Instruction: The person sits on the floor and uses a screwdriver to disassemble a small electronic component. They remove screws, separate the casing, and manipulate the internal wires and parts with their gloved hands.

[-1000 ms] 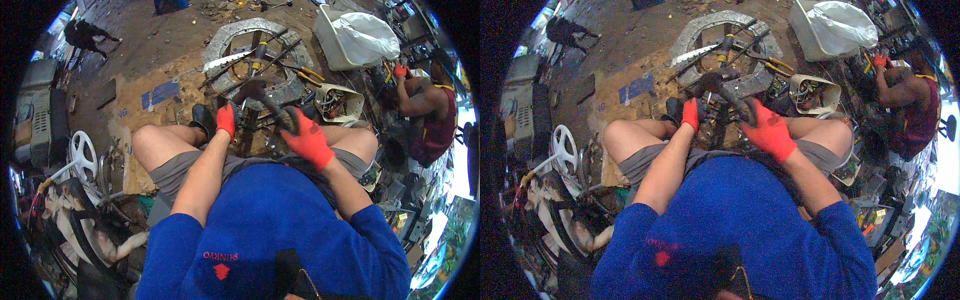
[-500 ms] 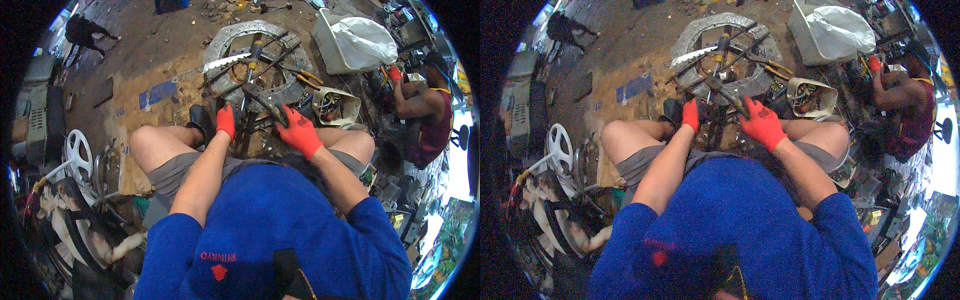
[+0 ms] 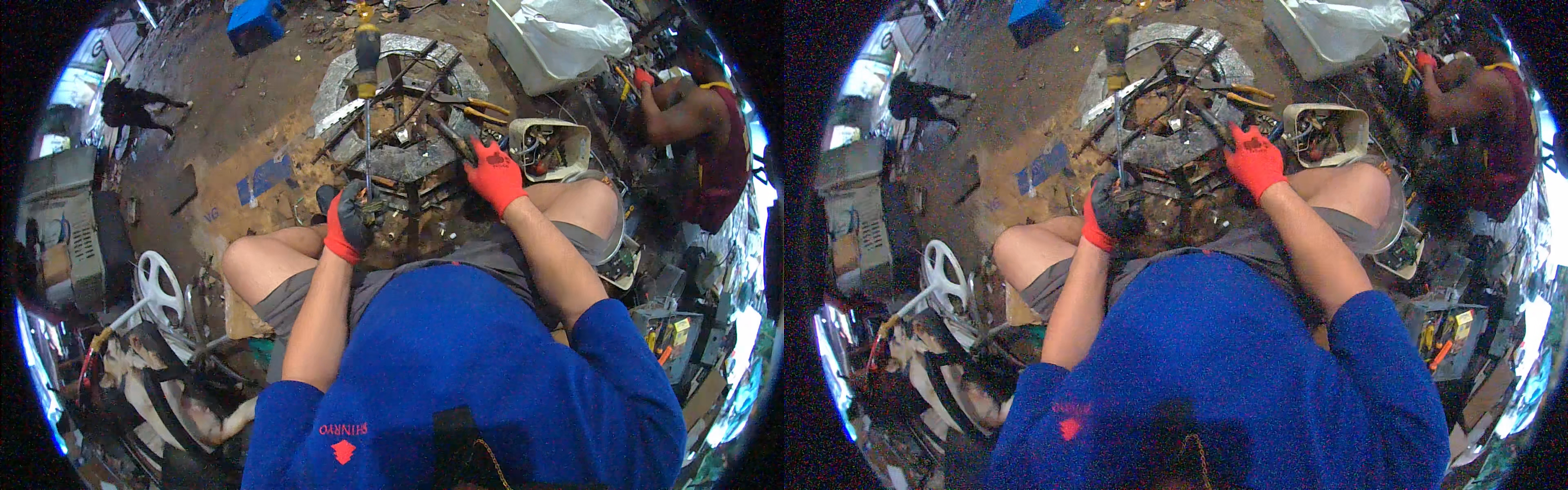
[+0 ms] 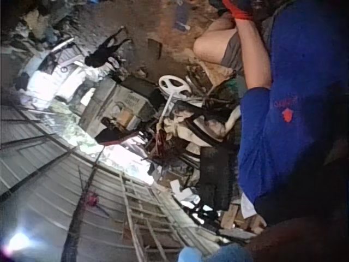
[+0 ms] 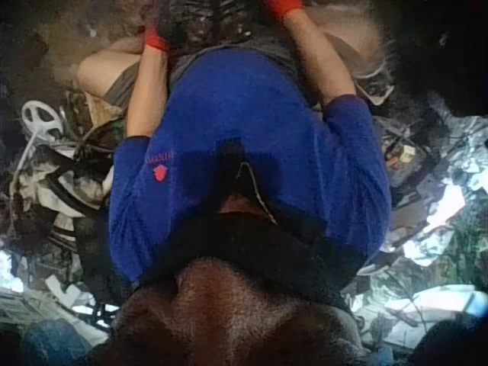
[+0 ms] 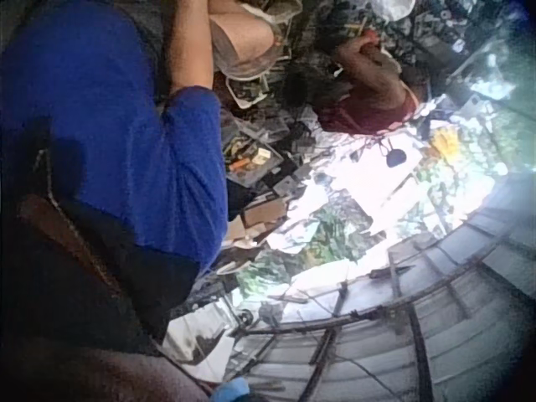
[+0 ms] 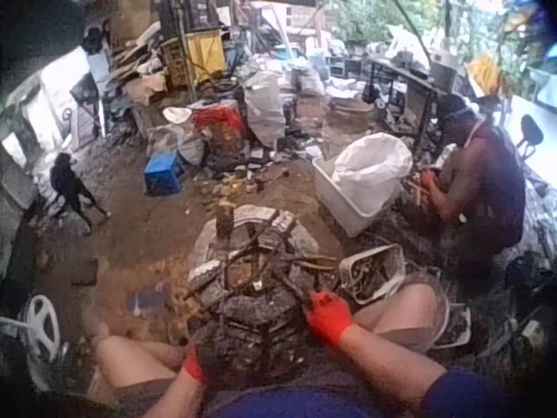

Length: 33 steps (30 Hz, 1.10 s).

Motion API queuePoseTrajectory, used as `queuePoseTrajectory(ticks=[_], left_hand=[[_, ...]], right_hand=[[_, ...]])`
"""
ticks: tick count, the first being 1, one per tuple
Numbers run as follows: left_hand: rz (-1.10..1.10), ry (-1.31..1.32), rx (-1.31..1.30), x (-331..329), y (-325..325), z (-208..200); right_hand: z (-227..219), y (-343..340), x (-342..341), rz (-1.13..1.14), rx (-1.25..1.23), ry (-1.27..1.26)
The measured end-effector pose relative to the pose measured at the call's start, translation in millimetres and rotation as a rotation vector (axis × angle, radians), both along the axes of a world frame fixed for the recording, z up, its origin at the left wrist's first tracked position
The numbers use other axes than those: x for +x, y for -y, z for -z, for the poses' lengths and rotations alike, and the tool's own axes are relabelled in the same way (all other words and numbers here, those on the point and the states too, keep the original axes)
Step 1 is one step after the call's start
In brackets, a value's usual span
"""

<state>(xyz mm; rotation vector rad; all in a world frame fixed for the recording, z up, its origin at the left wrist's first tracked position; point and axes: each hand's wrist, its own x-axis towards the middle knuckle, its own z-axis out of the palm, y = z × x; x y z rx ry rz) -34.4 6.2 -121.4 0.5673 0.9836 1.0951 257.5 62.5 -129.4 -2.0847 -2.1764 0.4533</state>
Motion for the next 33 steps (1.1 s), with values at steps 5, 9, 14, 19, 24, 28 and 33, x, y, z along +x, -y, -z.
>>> queuePoseTrajectory(ticks=[5, 9, 14, 19, 24, 28, 33], left_hand=[[0.054, -0.513, 0.436, -9.6, 8.9, -41.2], [0.073, -0.691, 0.460, -9.2, 12.7, -52.2], [0.050, -0.446, 0.302, 1.8, 23.2, -52.9], [0.099, -0.495, 0.358, 16.2, 21.4, -64.1], [0.208, -0.690, 0.574, 17.9, 12.9, -66.3], [0.379, -0.864, 0.633, 19.9, 13.9, -82.0], [0.244, -0.639, 0.229, 12.6, 19.7, -67.3]], right_hand=[[4.7, 0.0, 5.3, -0.016, 0.042, -0.026], [-2.2, 0.0, 9.5, -0.022, 0.053, -0.041], [-23.4, 10.2, -2.6, -0.030, 0.252, -0.262], [-61.5, 30.6, -38.2, -0.031, 0.112, -1.179], [-108.1, 30.2, -81.0, -0.077, -0.537, -2.063], [-109.8, 14.6, -92.8, -0.074, -0.478, -1.914], [-116.1, 24.7, -98.2, -0.155, 0.044, -1.051]])
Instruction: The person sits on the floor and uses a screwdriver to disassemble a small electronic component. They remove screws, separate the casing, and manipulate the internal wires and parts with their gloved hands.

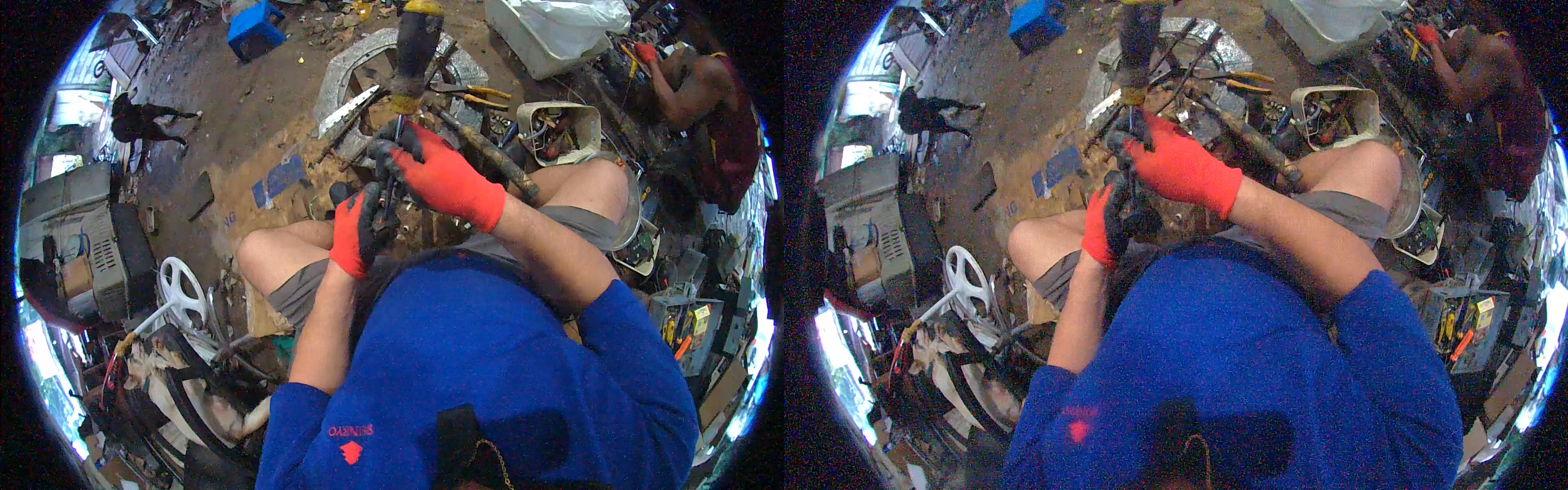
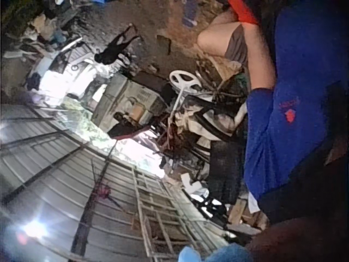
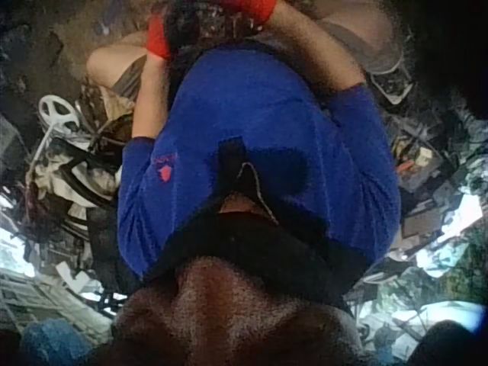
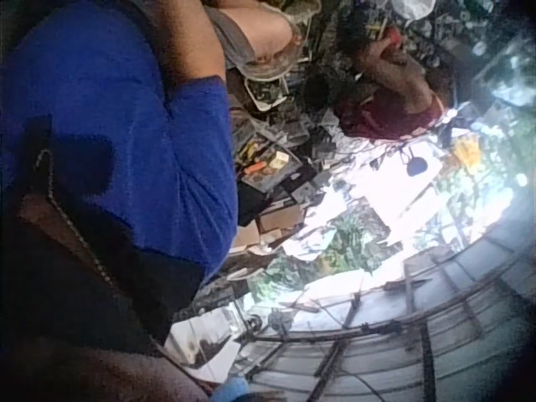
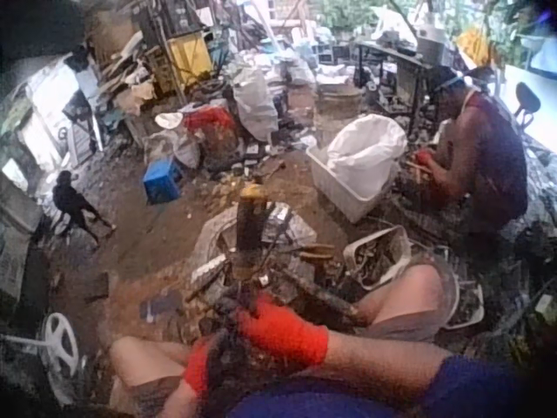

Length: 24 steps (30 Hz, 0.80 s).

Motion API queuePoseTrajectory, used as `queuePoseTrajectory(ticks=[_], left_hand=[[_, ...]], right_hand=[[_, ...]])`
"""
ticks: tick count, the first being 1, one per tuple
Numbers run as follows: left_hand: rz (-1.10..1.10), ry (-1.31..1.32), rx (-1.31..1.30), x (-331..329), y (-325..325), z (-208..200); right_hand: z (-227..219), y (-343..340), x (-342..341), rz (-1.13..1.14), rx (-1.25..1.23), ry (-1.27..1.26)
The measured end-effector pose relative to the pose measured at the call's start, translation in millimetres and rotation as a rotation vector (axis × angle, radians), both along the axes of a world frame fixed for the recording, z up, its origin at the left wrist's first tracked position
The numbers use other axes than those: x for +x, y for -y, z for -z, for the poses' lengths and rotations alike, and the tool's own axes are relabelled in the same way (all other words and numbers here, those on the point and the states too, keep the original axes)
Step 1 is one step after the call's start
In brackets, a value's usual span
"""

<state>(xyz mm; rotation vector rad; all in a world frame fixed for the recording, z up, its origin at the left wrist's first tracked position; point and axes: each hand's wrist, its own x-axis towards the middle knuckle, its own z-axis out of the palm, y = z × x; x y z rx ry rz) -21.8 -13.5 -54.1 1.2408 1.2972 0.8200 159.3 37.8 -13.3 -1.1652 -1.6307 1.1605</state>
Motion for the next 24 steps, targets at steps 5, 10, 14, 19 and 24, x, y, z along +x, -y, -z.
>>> queuePoseTrajectory(ticks=[5, 10, 14, 19, 24], left_hand=[[-0.158, 0.102, -0.004, -2.7, 3.0, 15.8], [-0.121, -0.143, 0.189, -24.7, 11.7, 15.1], [0.092, -0.304, 0.010, -43.2, 23.6, 0.8], [-0.077, -0.167, 0.056, -26.5, 51.1, -38.9], [0.010, -0.439, 0.252, -24.2, 67.9, -61.2]], right_hand=[[3.6, -7.6, 8.0, -0.015, -0.055, 0.149], [-89.1, 10.6, 41.4, -0.256, 0.357, 0.730], [-129.0, -11.3, 65.6, -0.368, 0.945, 0.891], [-138.9, -14.9, 95.4, -0.996, 0.316, 1.341], [-146.3, -8.8, 108.2, -1.143, -0.204, 0.895]])
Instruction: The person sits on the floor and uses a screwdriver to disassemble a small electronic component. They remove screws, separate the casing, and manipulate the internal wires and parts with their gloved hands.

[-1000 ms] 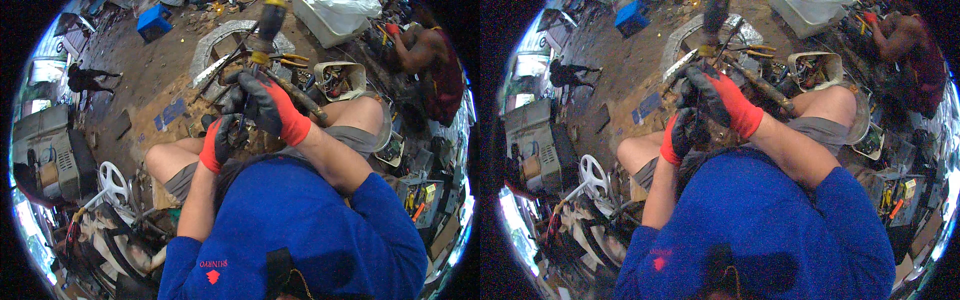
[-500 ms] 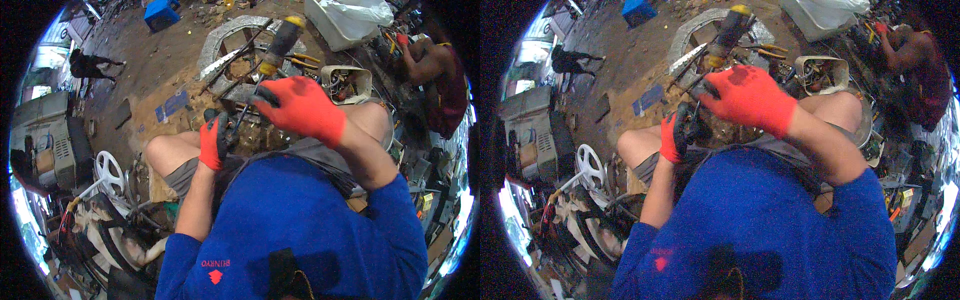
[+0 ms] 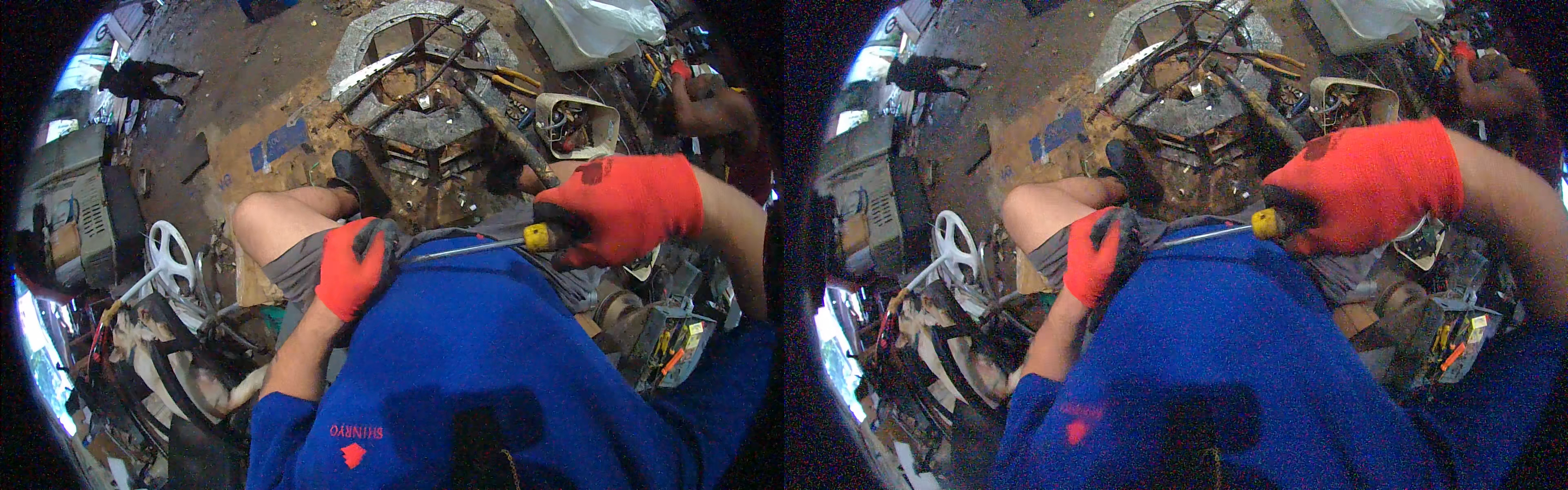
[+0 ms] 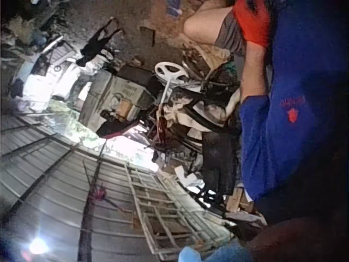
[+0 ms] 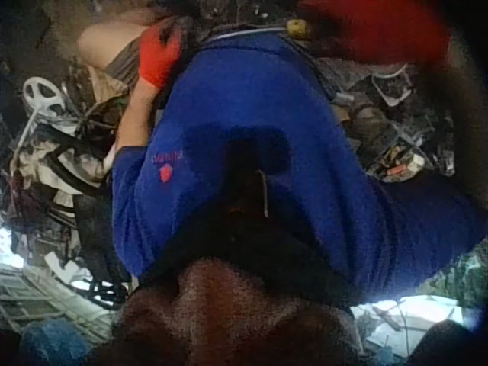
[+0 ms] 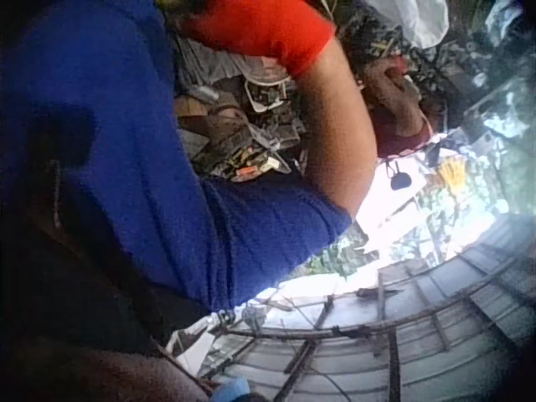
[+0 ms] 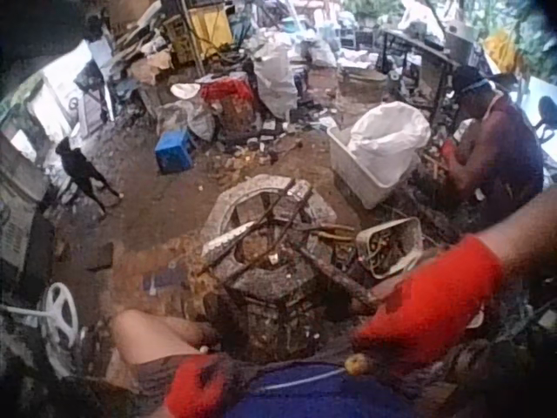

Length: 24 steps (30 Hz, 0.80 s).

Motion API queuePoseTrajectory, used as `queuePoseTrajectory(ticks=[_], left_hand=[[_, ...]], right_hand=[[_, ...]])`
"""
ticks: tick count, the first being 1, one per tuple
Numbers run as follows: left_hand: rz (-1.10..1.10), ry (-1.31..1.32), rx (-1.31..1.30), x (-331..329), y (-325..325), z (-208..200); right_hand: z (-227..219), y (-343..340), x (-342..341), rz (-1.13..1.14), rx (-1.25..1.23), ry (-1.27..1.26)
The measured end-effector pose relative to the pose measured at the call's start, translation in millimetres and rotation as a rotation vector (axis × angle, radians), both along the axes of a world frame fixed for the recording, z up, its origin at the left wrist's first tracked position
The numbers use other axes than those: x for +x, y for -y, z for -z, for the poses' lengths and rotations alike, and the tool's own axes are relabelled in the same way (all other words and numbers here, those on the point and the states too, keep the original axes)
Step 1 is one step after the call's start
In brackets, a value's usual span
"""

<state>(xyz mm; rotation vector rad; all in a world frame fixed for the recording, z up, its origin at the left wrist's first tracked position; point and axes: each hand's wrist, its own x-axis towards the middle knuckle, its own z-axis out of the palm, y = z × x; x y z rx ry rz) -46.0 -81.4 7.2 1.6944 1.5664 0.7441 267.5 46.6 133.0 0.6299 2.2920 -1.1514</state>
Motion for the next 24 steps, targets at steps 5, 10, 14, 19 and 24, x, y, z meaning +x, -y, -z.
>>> queuePoseTrajectory(ticks=[5, 10, 14, 19, 24], left_hand=[[-0.099, -0.063, -0.023, -4.6, -11.4, 30.2], [-0.075, 0.217, -0.121, -17.9, -12.7, 28.5], [0.090, 0.133, -0.161, -19.3, -16.6, 11.3], [0.260, 0.204, -0.240, -21.8, -20.5, 3.7], [0.048, 0.520, -0.535, -10.9, -20.3, 3.9]], right_hand=[[-9.9, 28.6, -18.0, 0.081, 0.241, 0.088], [-7.6, -15.1, -19.7, 0.039, 0.051, 0.085], [-0.6, -10.0, -5.8, 0.076, 0.060, 0.053], [-4.7, -12.8, -6.4, 0.101, -0.004, 0.139], [4.5, -7.0, 3.6, 0.120, 0.113, 0.117]])
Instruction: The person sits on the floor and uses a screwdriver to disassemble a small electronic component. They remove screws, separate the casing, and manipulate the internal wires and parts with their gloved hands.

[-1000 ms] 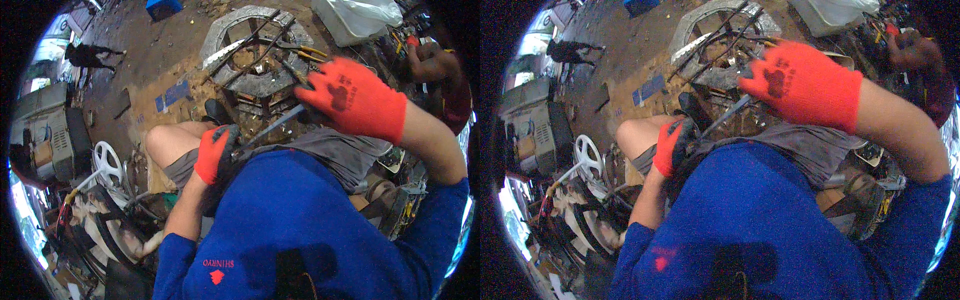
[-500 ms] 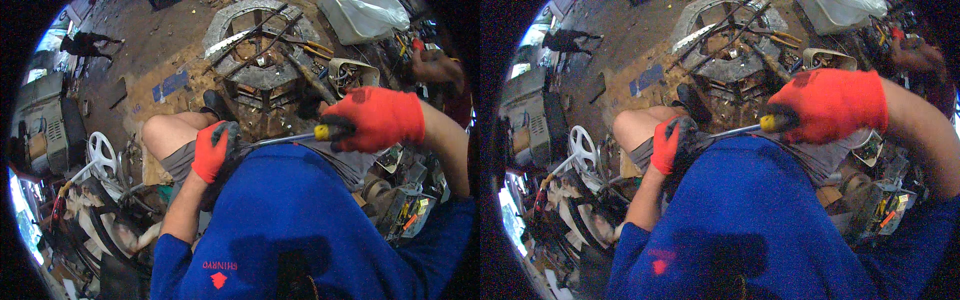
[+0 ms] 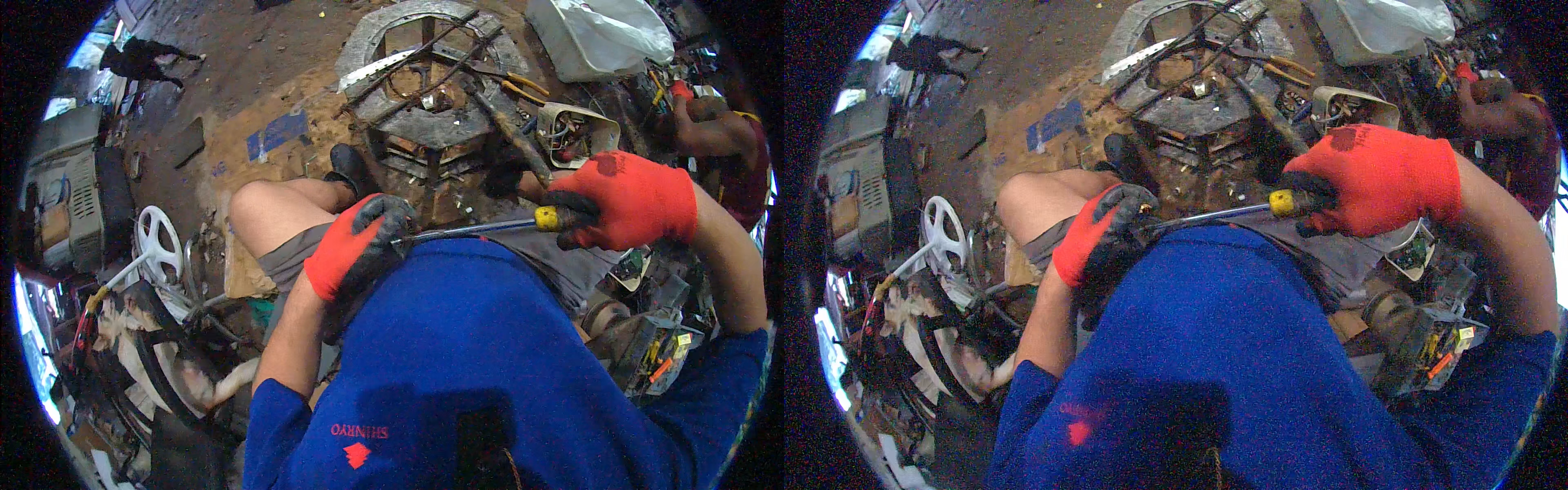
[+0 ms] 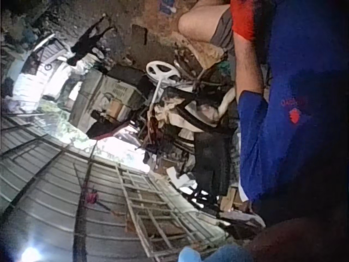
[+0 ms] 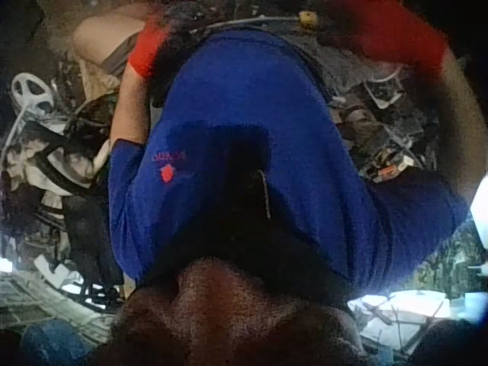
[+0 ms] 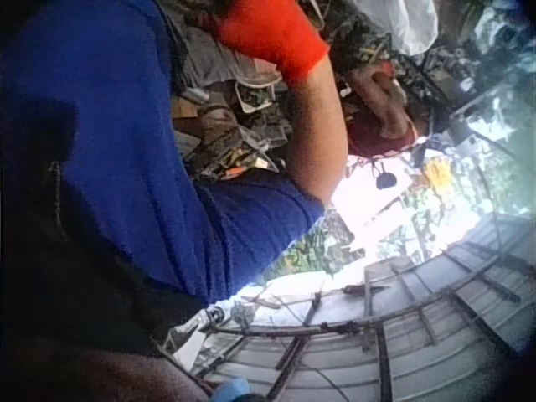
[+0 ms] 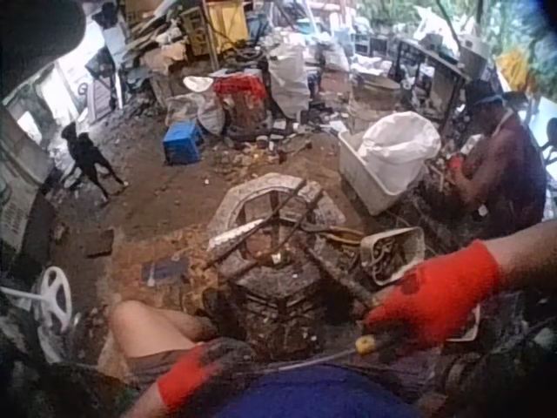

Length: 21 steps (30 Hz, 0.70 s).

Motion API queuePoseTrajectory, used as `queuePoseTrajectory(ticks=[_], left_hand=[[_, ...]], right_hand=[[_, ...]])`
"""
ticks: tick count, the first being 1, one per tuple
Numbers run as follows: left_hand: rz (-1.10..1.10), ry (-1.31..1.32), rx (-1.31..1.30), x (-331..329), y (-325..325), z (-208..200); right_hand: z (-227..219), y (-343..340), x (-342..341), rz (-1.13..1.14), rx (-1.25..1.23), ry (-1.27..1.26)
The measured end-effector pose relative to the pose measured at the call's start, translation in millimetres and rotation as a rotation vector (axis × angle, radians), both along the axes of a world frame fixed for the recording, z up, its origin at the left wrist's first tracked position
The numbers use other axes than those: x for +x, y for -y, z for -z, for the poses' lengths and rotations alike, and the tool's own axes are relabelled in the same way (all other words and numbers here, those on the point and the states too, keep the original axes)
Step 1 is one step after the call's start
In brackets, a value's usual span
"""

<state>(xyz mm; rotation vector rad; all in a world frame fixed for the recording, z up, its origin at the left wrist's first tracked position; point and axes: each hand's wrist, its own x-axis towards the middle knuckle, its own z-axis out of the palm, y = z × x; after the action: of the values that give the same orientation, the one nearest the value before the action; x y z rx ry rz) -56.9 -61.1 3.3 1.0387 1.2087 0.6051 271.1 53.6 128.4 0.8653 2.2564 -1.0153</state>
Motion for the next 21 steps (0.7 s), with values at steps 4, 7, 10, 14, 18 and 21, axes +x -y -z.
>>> queuePoseTrajectory(ticks=[4, 7, 10, 14, 18, 21], left_hand=[[0.115, -0.061, 0.112, 1.0, -7.8, 2.5], [0.062, 0.014, 0.090, -3.0, -13.7, 11.5], [0.025, -0.141, 0.170, -17.0, -22.0, 27.3], [-0.206, 0.040, 0.060, -34.4, -31.6, 35.5], [-0.177, -0.424, 0.638, -91.5, -30.3, 60.4], [-0.481, -0.140, 0.451, -99.6, -34.5, 61.3]], right_hand=[[-1.5, -16.0, -3.8, -0.065, 0.071, -0.033], [-22.7, -33.4, -24.5, -0.056, 0.084, 0.061], [-13.3, -47.4, -28.5, -0.011, 0.367, -0.101], [-22.6, -53.6, -54.7, -0.088, 0.749, -0.294], [29.8, -13.1, -84.4, 0.200, 0.874, -0.948], [133.7, 18.9, -98.2, 0.360, 0.407, -0.769]])
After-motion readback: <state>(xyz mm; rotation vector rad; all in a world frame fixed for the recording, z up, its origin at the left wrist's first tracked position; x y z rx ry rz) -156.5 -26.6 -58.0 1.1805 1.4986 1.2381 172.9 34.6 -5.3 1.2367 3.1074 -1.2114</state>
